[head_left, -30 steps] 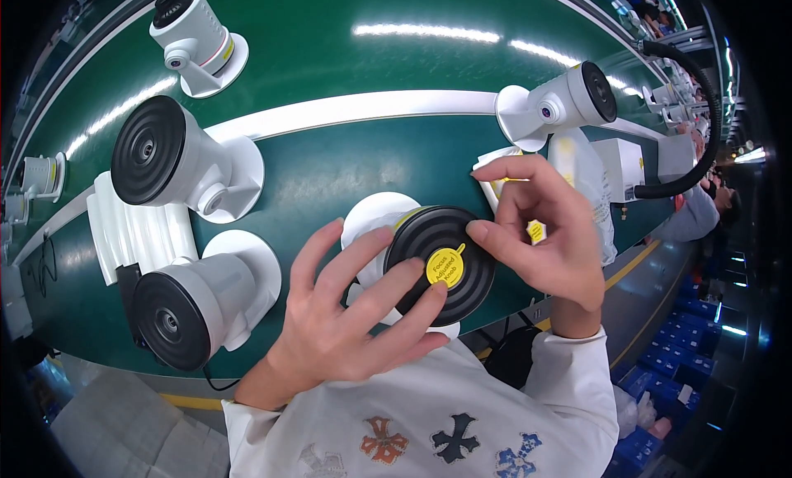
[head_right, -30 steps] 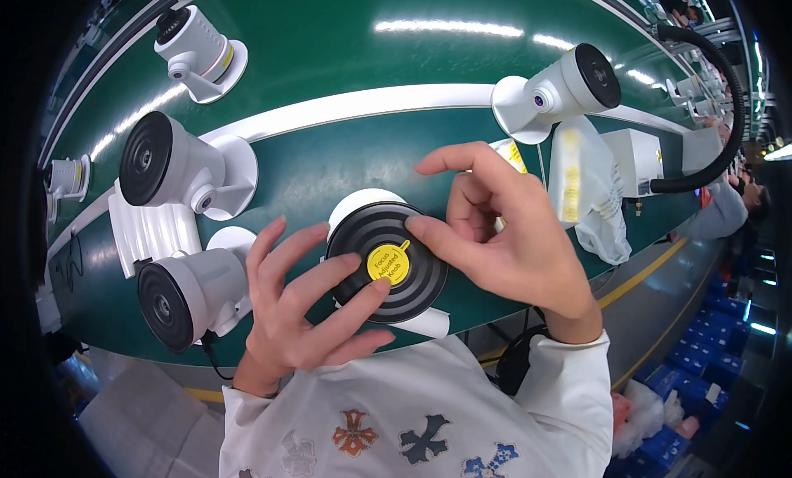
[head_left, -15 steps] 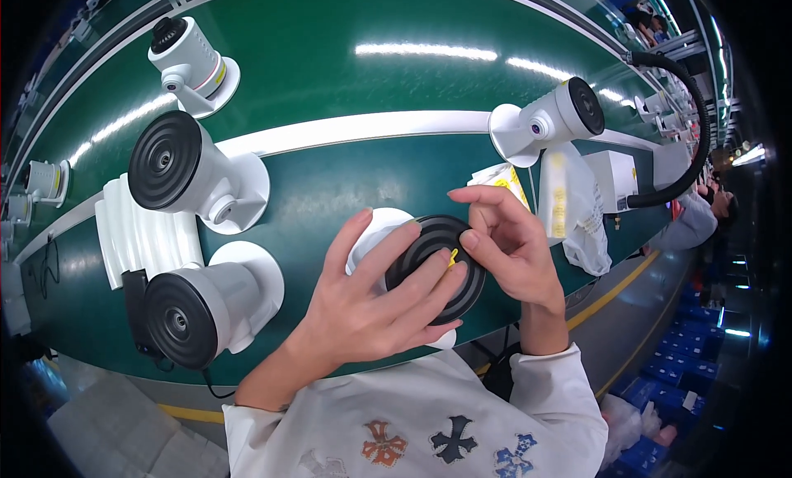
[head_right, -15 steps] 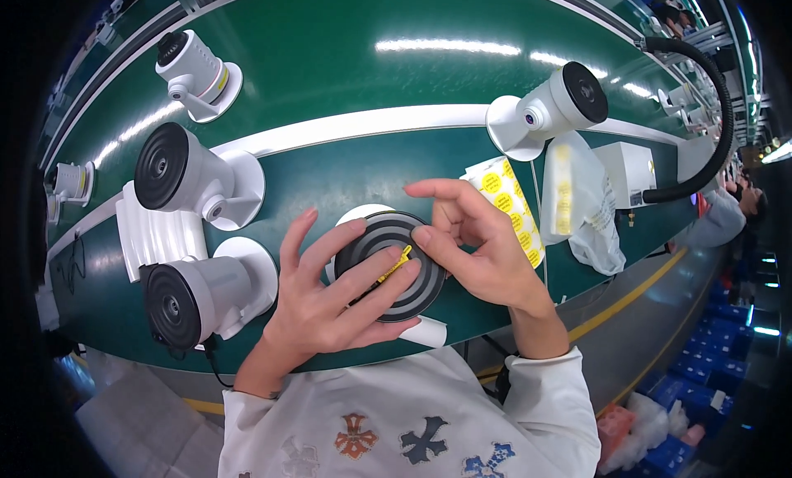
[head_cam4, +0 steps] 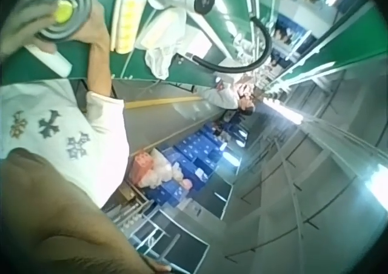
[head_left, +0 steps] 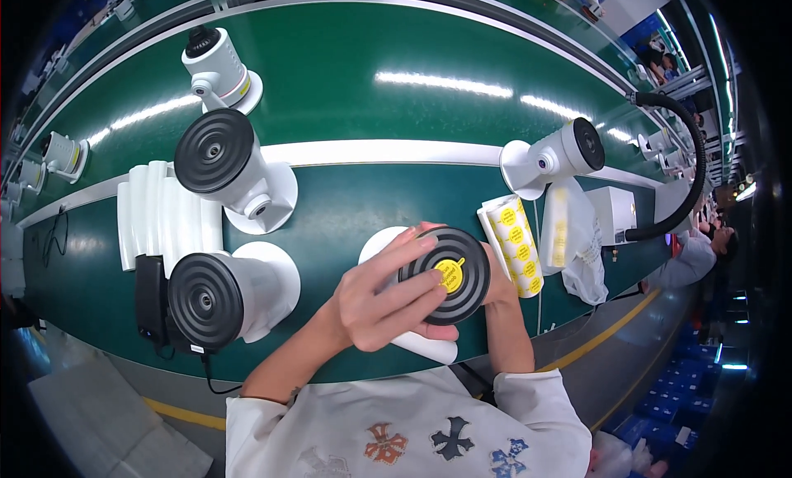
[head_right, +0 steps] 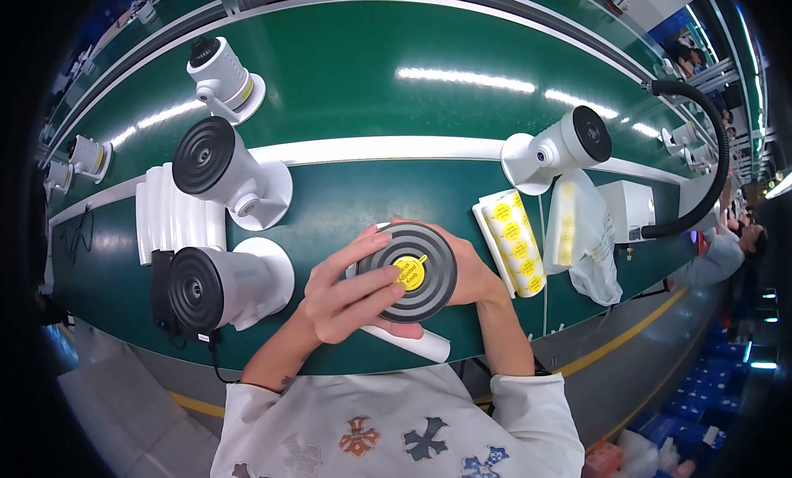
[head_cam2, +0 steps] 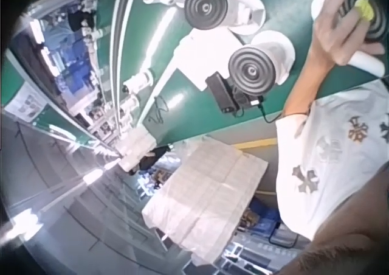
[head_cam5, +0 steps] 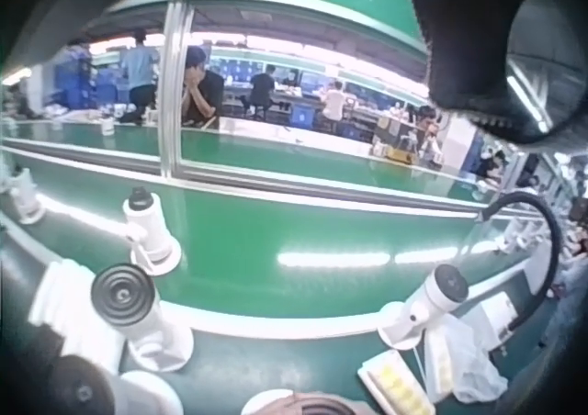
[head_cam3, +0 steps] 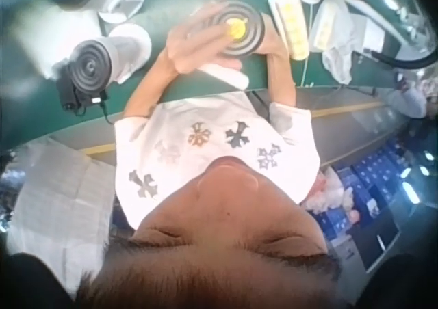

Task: Applying yellow circular labels to the front of white and black light fixtures on an assembly line.

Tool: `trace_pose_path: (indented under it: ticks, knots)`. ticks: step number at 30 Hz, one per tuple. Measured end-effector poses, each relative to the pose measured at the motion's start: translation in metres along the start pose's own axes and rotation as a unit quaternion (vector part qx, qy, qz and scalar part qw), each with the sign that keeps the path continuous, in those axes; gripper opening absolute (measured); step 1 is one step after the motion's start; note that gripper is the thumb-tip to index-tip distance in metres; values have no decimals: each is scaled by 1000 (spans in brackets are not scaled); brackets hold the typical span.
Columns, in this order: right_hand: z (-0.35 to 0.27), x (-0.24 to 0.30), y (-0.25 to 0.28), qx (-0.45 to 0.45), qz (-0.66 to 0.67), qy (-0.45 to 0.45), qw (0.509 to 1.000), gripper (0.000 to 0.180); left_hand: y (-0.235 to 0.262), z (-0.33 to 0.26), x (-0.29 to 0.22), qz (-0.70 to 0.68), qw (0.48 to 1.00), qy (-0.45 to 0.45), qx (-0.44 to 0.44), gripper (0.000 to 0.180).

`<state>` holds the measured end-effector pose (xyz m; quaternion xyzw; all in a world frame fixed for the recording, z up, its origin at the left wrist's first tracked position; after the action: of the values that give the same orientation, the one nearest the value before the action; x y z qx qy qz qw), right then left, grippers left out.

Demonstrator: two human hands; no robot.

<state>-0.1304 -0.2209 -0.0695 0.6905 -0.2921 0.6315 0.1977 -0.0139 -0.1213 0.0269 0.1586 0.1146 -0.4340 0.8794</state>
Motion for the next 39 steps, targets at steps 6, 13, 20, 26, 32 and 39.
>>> trace_pose_path:
  ticks: [6, 13, 20, 26, 32, 39]
  knots:
    - [-2, 56, -7, -61, 194, 215, 955, 77, 28, -34, 41, -83, 968, 206, -120, 113]
    - [-13, 65, -24, -52, 297, 151, 941, 129, -48, -76, 29, -625, 478, 613, -68, 106]
    - [-4, 73, -39, 44, 346, 288, 892, 125, -41, -74, 36, -587, 536, 593, -128, 109]
    - [-7, 73, -47, 66, 400, 149, 902, 133, -30, -63, 32, -579, 622, 495, -180, 109]
    - [-33, 38, -52, 82, 407, -108, 903, 109, 1, -54, 27, -508, 792, 321, -108, 115]
    - [-90, 2, -38, 132, 223, -392, 883, 99, 15, -44, 7, -362, 864, 287, 198, 101]
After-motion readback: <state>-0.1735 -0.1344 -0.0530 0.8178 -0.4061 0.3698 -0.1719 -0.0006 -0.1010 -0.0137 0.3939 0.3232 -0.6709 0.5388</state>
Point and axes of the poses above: each hand's wrist, its own z-axis towards the middle knuckle, its own y-axis out of the back of the hand, x = y × z, the point moved 8 cm from there along z, towards the middle knuckle, and after that the axes turned 9 degrees about -x, right-handed, at the moved point
